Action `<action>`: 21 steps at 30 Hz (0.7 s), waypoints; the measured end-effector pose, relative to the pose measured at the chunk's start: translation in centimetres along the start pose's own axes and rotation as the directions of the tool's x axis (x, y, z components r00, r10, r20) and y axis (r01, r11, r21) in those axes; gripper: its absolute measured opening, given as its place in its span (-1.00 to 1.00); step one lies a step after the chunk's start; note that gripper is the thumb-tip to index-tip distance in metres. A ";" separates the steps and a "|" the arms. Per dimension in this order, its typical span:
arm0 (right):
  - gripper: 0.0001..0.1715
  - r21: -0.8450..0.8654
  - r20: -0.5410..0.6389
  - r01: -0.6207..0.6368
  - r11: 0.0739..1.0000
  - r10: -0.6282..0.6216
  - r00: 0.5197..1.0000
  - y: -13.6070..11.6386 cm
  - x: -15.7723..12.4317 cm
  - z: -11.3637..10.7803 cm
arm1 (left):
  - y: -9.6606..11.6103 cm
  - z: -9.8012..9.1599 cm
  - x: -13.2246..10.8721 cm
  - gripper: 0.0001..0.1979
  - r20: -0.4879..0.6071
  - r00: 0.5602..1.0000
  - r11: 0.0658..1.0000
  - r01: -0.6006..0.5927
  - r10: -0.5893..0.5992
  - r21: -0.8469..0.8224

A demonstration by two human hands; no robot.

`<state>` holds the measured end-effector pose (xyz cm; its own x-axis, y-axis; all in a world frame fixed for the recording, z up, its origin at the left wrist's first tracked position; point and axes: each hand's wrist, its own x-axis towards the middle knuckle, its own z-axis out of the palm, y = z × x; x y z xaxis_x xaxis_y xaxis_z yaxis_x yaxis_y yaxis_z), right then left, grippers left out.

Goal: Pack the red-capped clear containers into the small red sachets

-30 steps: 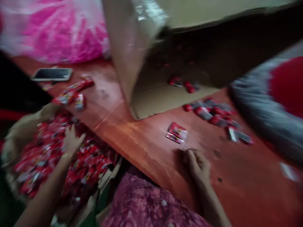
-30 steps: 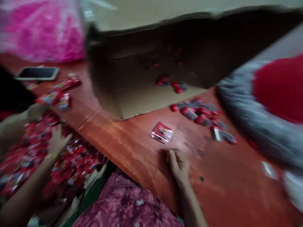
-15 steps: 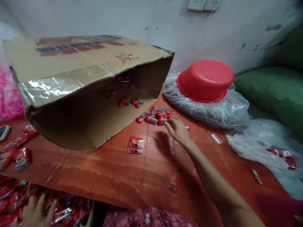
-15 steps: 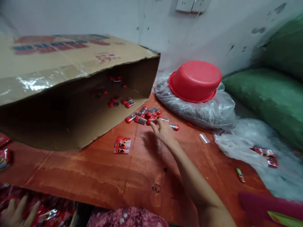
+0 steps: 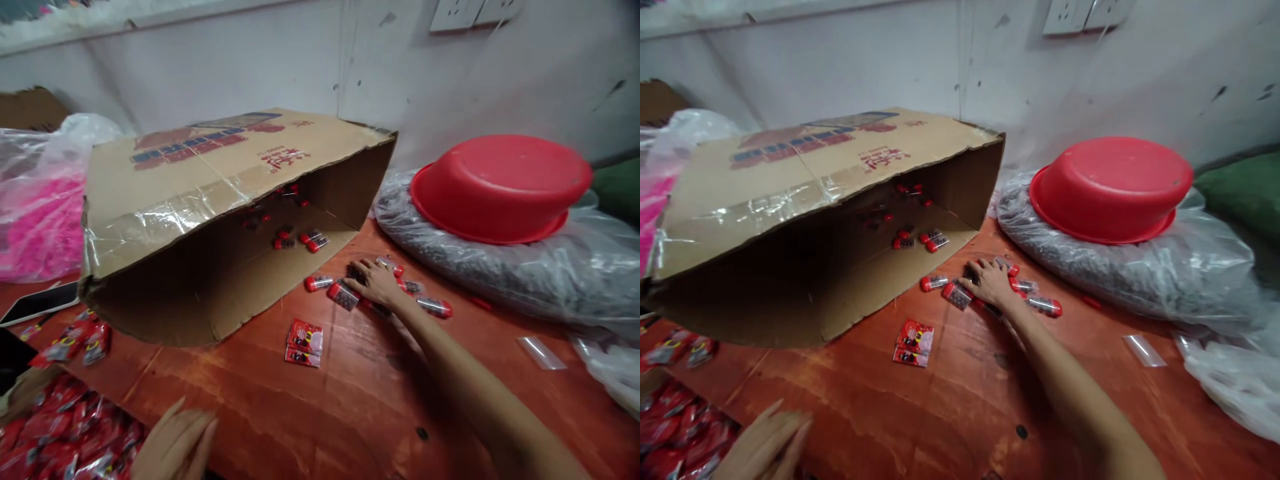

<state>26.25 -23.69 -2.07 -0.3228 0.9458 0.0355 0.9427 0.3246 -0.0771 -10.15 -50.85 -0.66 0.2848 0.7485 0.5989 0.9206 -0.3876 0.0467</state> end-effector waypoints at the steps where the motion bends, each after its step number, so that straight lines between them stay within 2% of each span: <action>1: -0.31 0.003 0.011 0.024 1.000 -0.024 1.000 0.3 -1.0 -0.1 | 0.6 0.5 1.8 -0.79 -0.045 0.999 0.999 0.017 -0.019 -0.028; 3: -0.34 0.009 0.046 0.068 0.998 -0.068 0.997 0.9 -2.6 -0.4 | 1.4 1.9 5.6 -0.79 -0.099 0.993 0.995 0.062 -0.070 -0.083; 5: -0.38 0.014 0.055 0.097 0.995 -0.098 0.994 1.1 -3.4 -1.0 | 1.7 4.1 9.4 -0.82 -0.077 0.987 0.986 0.131 -0.140 -0.103; 8: -0.41 0.020 -0.024 0.114 0.993 -0.114 0.993 0.1 -2.3 -2.3 | 1.3 8.1 15.3 -0.70 0.141 0.944 0.948 0.309 -0.297 -0.073; 10: -0.40 0.025 -0.089 0.128 0.991 -0.126 0.988 -1.6 0.1 -3.2 | 0.5 10.8 19.2 -0.60 0.262 0.884 0.910 0.411 -0.387 -0.045; 12: -0.38 0.029 -0.120 0.165 0.986 -0.161 0.980 -4.0 3.6 -3.8 | -0.5 13.3 22.9 -0.54 0.360 0.788 0.844 0.537 -0.500 -0.003; 14: -0.36 0.039 -0.140 0.142 0.989 -0.135 0.981 -6.8 7.4 -3.9 | -1.5 15.5 25.9 -0.47 0.434 0.711 0.802 0.595 -0.554 0.049; 15: -0.39 0.059 -0.139 0.137 0.989 -0.128 0.982 -8.1 9.4 -3.8 | -2.0 16.3 27.1 -0.41 0.462 0.689 0.798 0.599 -0.558 0.071; 17: -0.41 0.101 -0.113 0.137 0.985 -0.126 0.986 -10.1 13.0 -3.4 | -2.6 17.9 28.7 -0.31 0.499 0.680 0.814 0.572 -0.538 0.098; 18: -0.40 0.117 -0.069 0.154 0.981 -0.146 0.987 -10.8 14.7 -3.1 | -2.9 18.5 29.2 -0.29 0.507 0.689 0.829 0.550 -0.517 0.099; 19: -0.40 0.131 -0.020 0.177 0.976 -0.176 0.984 -11.2 16.2 -2.7 | -3.3 19.2 29.5 -0.32 0.513 0.697 0.840 0.535 -0.502 0.094; 21: -0.42 0.149 0.065 0.208 0.967 -0.219 0.973 -11.0 18.7 -1.8 | -4.2 20.5 29.9 -0.42 0.588 0.678 0.854 0.519 -0.441 0.043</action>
<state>10.00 -9.62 1.23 -0.5264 0.8501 -0.0135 0.8318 0.5116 -0.2153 0.00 -15.83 0.69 -0.0563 0.9948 -0.0846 0.9451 0.0804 0.3167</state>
